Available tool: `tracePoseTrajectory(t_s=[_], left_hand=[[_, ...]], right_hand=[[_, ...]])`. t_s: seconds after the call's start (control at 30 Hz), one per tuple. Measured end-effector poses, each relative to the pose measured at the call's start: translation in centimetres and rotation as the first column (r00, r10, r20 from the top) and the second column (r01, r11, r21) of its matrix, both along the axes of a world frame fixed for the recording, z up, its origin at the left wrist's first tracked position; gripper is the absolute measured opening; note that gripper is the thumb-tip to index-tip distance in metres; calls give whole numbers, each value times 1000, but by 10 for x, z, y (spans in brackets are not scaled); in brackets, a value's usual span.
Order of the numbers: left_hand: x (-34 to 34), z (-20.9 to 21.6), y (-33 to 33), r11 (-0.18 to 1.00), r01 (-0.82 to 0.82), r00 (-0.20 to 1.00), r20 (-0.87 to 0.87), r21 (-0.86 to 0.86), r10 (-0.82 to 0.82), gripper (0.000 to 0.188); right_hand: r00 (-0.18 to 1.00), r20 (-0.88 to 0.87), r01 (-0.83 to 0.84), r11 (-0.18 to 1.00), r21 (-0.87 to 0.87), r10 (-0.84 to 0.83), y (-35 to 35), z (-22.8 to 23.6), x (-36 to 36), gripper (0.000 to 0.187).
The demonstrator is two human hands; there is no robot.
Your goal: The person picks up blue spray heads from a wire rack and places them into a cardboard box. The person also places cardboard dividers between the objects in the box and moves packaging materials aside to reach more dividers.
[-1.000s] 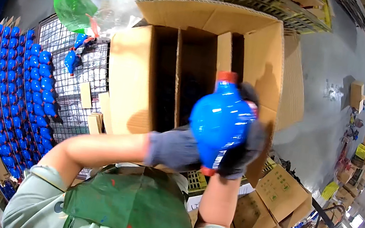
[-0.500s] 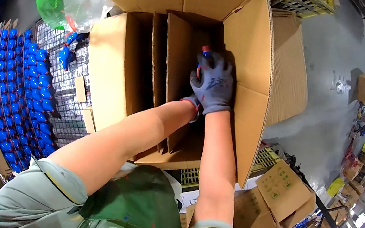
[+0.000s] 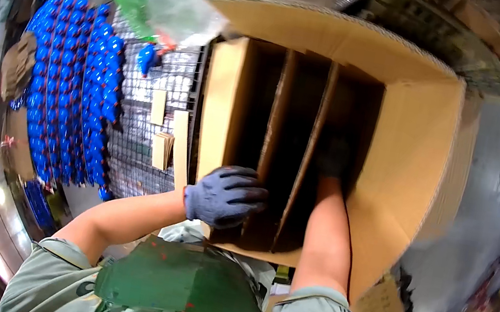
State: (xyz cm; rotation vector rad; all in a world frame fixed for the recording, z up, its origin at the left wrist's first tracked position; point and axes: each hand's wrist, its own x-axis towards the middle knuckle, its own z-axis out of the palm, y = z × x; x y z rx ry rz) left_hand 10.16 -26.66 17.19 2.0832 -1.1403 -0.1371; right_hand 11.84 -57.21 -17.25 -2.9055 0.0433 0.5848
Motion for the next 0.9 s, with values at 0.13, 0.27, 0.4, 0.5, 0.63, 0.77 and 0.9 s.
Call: tracePoseTrajectory(t_s=[0.13,0.27,0.4,0.5,0.63,0.77,0.9], left_hand=[[-5,-15,14,999,-1,1000,14,-37,2,46],[-9,-19,20,979,-76,996,25,-191,82,47],[-18,-17,64,818,-496,868,-180,-293,462,51],[-25,-69,122,428,-836,532,-318,-343,785,44],[-85,-203,259,69,-940,14,-165,334,986,53],[-147,-294,343,-129,-374,-78,107,918,991,117],[-179,-326,383,14,-458,47,8,889,999,123]], right_hand=[[999,-36,-3,1000,9,3,-1,19,16,51],[977,-6,210,948,237,-215,-11,81,39,47],[687,-51,297,216,930,-725,84,253,48,44],[857,330,80,734,674,-396,204,362,4,45],[895,295,-381,918,111,335,307,373,-42,29],[872,302,-388,920,-52,385,323,350,-45,26],[860,261,-413,898,-150,439,334,348,-39,22]])
